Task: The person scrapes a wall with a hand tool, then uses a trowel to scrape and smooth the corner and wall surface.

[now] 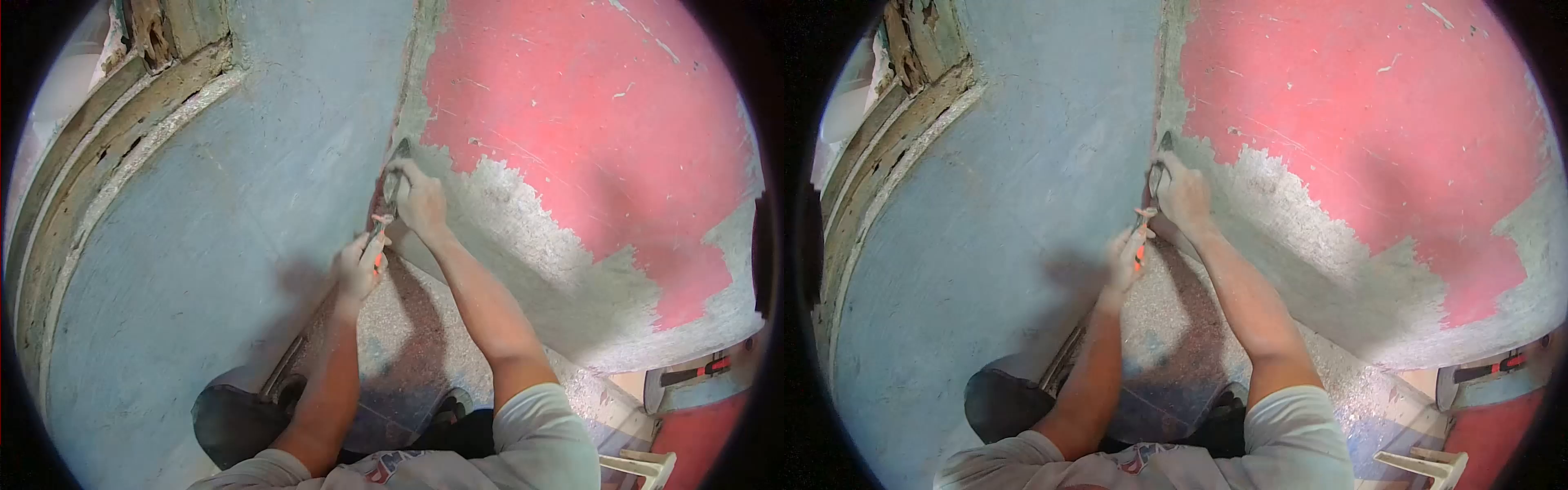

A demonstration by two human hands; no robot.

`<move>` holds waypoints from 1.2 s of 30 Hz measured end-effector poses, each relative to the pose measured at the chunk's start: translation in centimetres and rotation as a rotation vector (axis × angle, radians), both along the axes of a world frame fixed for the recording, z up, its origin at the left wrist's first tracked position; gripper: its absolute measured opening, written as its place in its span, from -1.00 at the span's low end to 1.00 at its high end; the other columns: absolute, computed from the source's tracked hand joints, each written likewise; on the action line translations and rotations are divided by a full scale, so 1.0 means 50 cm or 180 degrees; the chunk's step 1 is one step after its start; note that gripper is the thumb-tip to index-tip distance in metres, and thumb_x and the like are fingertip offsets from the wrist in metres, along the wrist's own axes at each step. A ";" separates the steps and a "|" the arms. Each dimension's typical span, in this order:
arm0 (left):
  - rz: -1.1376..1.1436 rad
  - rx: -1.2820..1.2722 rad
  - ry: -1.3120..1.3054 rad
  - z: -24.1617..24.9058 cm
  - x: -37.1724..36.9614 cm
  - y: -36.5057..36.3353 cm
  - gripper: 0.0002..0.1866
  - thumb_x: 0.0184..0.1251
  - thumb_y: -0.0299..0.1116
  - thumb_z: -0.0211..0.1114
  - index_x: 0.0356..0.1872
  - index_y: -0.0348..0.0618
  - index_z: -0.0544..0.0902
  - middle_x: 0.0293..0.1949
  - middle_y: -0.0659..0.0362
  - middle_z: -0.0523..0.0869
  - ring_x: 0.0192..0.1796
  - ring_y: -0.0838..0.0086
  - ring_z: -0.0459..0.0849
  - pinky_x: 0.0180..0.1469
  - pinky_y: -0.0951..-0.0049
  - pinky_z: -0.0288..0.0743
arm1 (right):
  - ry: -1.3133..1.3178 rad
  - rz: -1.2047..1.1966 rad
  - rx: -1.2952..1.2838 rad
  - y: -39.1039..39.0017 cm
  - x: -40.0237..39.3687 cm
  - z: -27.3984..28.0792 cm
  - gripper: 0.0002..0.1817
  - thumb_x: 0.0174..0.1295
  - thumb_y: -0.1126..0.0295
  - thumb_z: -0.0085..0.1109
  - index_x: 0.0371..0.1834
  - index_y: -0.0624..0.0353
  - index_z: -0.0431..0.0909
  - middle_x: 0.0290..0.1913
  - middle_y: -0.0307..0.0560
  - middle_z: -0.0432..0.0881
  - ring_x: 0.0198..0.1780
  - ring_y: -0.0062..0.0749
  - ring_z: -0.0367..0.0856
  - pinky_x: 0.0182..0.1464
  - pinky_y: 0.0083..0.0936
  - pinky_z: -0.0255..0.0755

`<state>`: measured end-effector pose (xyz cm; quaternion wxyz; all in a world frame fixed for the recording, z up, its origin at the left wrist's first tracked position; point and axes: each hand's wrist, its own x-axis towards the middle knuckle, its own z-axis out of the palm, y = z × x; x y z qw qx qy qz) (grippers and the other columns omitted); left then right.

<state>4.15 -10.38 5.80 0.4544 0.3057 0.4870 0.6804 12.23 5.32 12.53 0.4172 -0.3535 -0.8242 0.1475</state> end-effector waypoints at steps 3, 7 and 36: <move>-0.0004 -0.0106 0.0595 0.058 -0.022 -0.002 -0.67 0.64 -0.14 0.23 -0.23 -0.20 0.72 -0.62 0.37 0.52 -0.62 0.70 0.40 -0.56 0.52 0.19 | 0.0377 -0.0002 -0.0251 -0.032 0.012 0.064 -0.72 0.47 0.49 0.00 0.09 0.08 0.69 -0.15 0.20 0.80 -0.14 0.21 0.80 -0.10 -0.05 0.63; 0.0030 -0.0110 0.0299 -0.030 0.030 -0.005 -0.70 0.62 -0.17 0.27 -0.25 -0.21 0.69 -0.60 0.37 0.49 -0.59 0.71 0.42 -0.53 0.50 0.24 | 0.0206 0.0277 -0.0322 -0.029 0.050 -0.012 -0.68 0.50 0.50 -0.04 0.15 0.10 0.69 -0.06 0.20 0.80 0.02 0.20 0.80 0.06 -0.14 0.63; 0.0483 -0.0459 0.1615 0.139 -0.001 -0.023 -0.67 0.49 -0.11 0.35 -0.21 -0.23 0.78 -0.58 0.29 0.55 -0.46 0.61 0.49 -0.37 0.42 0.36 | 0.1396 0.0392 0.0076 -0.015 0.008 0.057 -0.62 0.51 0.49 -0.05 0.27 0.23 0.67 0.08 0.21 0.80 0.11 -0.15 0.80 0.22 -0.34 0.57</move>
